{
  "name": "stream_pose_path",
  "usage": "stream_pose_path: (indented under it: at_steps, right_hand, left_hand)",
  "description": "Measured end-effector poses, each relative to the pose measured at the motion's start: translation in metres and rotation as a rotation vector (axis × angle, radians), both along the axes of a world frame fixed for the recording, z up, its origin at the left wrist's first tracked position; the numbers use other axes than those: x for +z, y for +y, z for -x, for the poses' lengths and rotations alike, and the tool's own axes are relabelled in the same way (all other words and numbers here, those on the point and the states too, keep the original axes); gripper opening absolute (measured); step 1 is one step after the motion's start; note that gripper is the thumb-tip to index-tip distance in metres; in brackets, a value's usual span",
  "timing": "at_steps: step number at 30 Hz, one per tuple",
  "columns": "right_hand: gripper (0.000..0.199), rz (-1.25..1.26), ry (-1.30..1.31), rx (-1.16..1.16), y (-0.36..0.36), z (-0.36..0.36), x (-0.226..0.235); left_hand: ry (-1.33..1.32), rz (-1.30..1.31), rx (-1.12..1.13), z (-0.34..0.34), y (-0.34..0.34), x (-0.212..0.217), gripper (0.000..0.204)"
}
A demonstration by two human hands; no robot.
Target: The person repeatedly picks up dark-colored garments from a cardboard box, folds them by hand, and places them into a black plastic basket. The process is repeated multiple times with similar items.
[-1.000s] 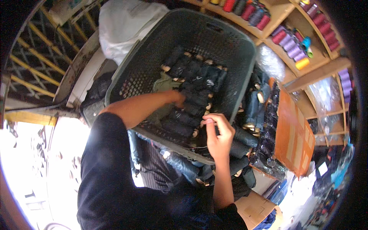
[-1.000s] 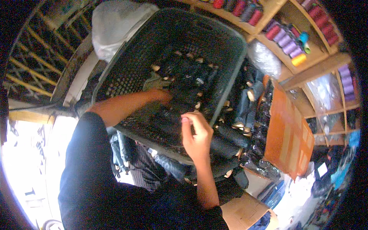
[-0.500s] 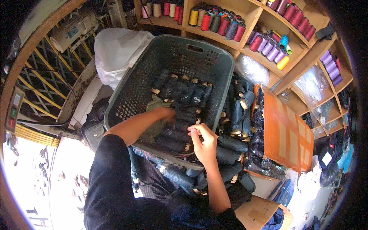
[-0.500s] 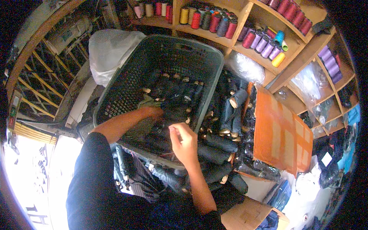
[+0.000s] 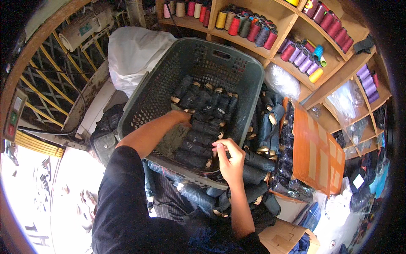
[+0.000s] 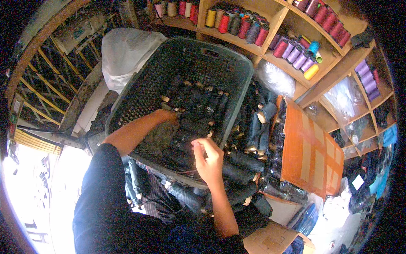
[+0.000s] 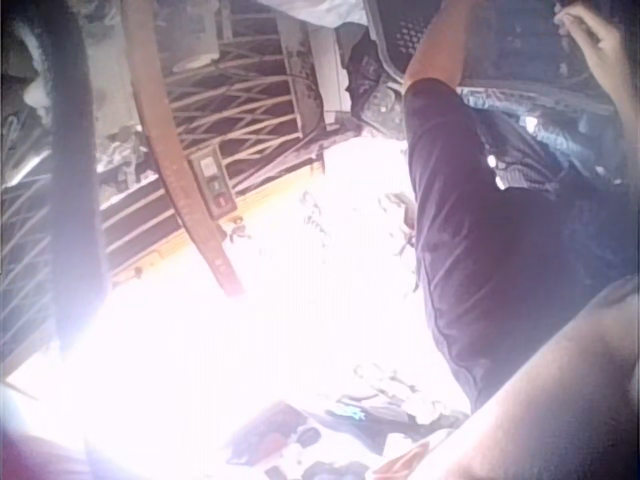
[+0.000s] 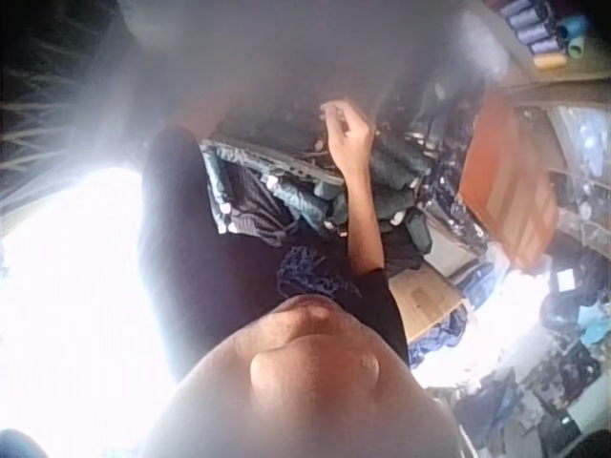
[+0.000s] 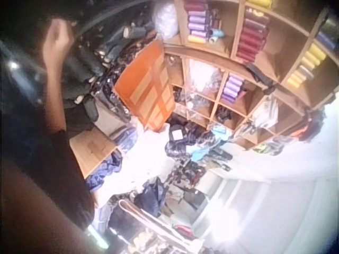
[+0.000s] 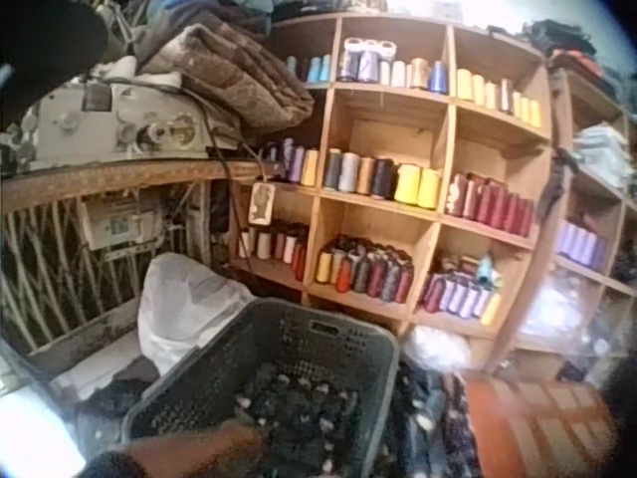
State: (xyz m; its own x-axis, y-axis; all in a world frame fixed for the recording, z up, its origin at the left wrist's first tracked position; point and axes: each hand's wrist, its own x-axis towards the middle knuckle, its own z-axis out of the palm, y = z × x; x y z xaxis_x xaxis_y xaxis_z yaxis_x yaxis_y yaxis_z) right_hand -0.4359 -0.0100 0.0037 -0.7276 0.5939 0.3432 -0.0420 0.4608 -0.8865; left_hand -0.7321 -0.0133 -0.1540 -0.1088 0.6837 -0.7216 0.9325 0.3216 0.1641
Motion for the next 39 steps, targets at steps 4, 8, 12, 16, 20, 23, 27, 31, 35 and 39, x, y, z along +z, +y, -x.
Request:
stream_pose_path:
  at_steps: [4,8,12,16,20,23,27,31,35,39]
  right_hand:
    - [0.012,0.149,0.044,0.111,0.0,0.001,0.0]
    - [0.011,0.446,0.165,0.164,0.04,0.008,0.018]
    - [0.016,0.266,0.497,-0.219,0.161,0.053,0.012]
    - [0.02,0.24,0.11,-0.572,0.306,0.098,-0.068]
    - [0.026,0.01,-0.265,-0.257,0.35,0.159,-0.105]
    - [0.031,-0.28,-0.743,-0.152,0.411,0.185,-0.14]
    - [0.033,-0.384,-1.035,-0.051,0.447,0.214,-0.188]
    - [0.035,-0.433,-1.165,0.012,0.462,0.238,-0.219]
    - [0.037,-0.45,-1.215,0.048,0.464,0.246,-0.232]
    - [0.039,-0.462,-1.233,0.047,0.463,0.24,-0.227]
  left_hand:
    - [0.051,0.0,-0.006,0.016,-0.008,-0.012,0.057]
    - [0.037,-0.077,-0.17,-0.003,-0.003,-0.001,0.057]
    - [-0.451,-0.364,-0.077,-0.102,-0.007,0.108,0.065]
    - [-0.637,-0.466,0.097,-0.175,-0.021,0.139,0.095]
    - [-0.814,-0.604,0.108,-0.2,-0.06,0.128,0.118]
    - [-0.853,-0.46,0.223,-0.204,-0.059,0.137,0.114]
    - [-0.869,-0.299,0.213,-0.187,-0.049,0.165,0.113]
    - [-0.869,-0.293,0.254,-0.17,-0.039,0.164,0.113]
    - [-0.846,-0.292,0.271,-0.165,-0.035,0.164,0.112]
    - [-0.801,-0.312,0.245,-0.165,-0.037,0.163,0.112]
